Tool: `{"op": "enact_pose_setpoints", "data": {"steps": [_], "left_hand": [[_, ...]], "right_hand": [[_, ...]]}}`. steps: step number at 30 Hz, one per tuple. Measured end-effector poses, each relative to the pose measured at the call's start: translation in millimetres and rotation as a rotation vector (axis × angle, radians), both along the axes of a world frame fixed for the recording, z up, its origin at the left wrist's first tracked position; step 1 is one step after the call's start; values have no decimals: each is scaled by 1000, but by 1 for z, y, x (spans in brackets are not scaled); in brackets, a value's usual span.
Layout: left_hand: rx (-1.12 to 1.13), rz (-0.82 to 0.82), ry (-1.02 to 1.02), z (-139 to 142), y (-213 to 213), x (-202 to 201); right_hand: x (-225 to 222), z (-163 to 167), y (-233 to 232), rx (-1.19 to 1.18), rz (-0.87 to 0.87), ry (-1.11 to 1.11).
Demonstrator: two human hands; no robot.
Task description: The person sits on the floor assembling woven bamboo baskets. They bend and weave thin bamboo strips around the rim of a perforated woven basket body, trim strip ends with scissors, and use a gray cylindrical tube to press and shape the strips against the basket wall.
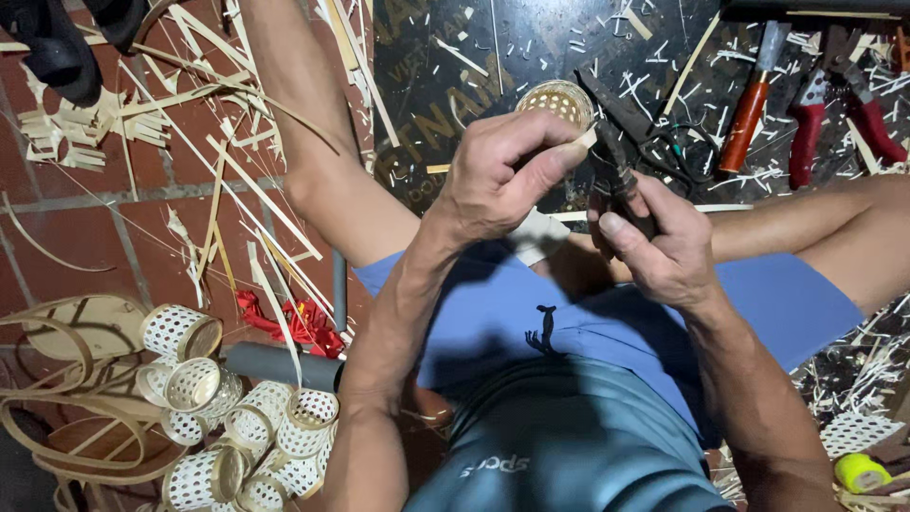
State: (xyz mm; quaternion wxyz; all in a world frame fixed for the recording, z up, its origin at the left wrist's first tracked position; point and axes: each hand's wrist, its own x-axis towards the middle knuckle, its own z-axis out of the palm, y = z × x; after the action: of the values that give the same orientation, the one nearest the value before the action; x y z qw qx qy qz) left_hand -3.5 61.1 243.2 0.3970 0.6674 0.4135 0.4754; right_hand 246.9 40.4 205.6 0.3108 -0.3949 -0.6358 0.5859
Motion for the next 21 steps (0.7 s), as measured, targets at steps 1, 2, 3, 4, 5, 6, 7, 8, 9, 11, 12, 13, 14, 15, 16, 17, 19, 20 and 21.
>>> {"op": "enact_pose_setpoints", "data": {"steps": [1,2,3,4,5,6,7,8,9,11,12,13,14,15,16,17,19,20,21], "left_hand": [[18,-16,-23,-1,0,-1],[15,-19,-26,-1,0,-1],[9,-20,-29,-2,0,-1],[6,-21,-32,-2,-1,-1],[33,16,-14,-2,-1,0],[58,54,2,-1,-2,2],[83,92,19,0,-2,4],[100,112,38,1,-3,5],[121,132,56,2,-3,7],[148,151,65,4,-3,8],[157,150,57,4,-3,8],[166,148,48,5,-2,8],[163,123,48,5,-2,7],[163,97,47,5,-1,5],[161,71,47,4,-1,3],[156,46,46,4,-1,1],[151,-8,45,3,0,-3],[140,-23,41,2,0,-4],[136,-41,37,2,0,-6]], "right_hand": [[0,1,-1,-60,0,41],[-1,2,-2,-13,-2,3],[-3,4,-2,34,-3,-35],[-4,5,-1,82,-2,-71],[-6,7,0,240,-10,-137],[-8,9,2,397,-14,-204],[-10,10,3,552,-16,-269],[-12,11,5,572,-25,-273],[-14,11,6,594,-35,-276],[-17,10,6,601,-49,-271],[-18,8,5,588,-53,-260],[-19,7,3,574,-58,-250],[-20,5,0,507,-53,-195],[-19,3,-3,442,-48,-141],[-19,1,-6,375,-42,-86],[-18,0,-9,321,-33,-64],[-15,-3,-15,218,-18,-20],[-13,-4,-16,115,-13,33],[-12,-4,-18,21,-12,88]]}}
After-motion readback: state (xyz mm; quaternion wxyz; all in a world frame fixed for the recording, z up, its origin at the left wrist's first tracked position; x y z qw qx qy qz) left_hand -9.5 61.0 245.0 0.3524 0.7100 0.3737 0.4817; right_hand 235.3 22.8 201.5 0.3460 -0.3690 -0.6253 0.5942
